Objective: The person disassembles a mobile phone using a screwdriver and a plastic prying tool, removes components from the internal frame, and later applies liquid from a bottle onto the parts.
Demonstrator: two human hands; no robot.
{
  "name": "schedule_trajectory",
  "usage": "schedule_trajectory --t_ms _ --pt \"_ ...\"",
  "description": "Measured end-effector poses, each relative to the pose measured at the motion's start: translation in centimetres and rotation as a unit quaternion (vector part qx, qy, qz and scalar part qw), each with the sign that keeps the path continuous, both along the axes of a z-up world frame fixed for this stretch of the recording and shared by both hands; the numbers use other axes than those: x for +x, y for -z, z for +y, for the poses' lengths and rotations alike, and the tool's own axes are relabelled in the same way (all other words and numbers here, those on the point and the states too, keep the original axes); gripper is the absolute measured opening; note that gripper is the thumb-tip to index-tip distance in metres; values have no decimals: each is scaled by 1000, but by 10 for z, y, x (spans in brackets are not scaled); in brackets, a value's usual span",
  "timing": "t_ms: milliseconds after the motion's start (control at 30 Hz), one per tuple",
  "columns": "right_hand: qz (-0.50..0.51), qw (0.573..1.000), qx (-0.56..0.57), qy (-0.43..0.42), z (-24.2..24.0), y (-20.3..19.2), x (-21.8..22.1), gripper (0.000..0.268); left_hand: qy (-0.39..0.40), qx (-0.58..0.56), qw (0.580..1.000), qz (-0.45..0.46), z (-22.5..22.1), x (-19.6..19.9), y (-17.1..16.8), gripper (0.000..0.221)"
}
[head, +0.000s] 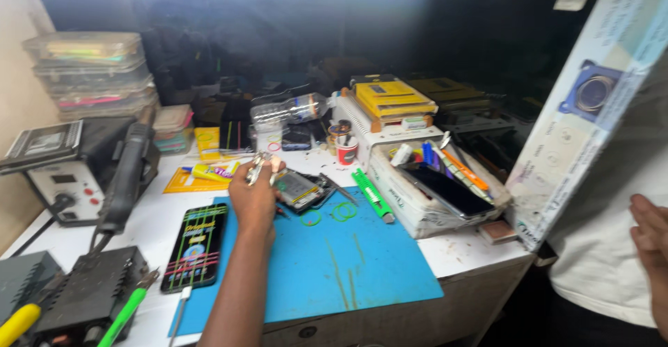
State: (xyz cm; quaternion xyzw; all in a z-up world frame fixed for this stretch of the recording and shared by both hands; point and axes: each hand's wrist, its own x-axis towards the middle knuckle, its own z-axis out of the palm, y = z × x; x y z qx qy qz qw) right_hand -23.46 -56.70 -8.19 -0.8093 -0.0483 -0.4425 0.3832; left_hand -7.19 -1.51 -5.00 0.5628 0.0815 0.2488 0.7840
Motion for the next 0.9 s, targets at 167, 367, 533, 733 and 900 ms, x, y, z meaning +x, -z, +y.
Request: schedule_trajectory --t_ms 167,367,533,733,900 --pt "62 997 25 -26 24 -35 -16 48 -18 4 1000 1 1 -5 -4 24" --pt "64 998 -26 -2 34 -52 -34 53 18 14 999 -43 -5 -9 -8 24" --pt "32 995 -43 80 37 -56 -23 59 -104 191 975 38 -7 -13 -8 28" --pt "-22 999 21 10 98 -116 -14 25 -157 274 948 -26 -14 -19 -12 29" --pt "210 963 -165 35 183 -145 46 28 -168 325 930 -36 -16 -25 -13 25"
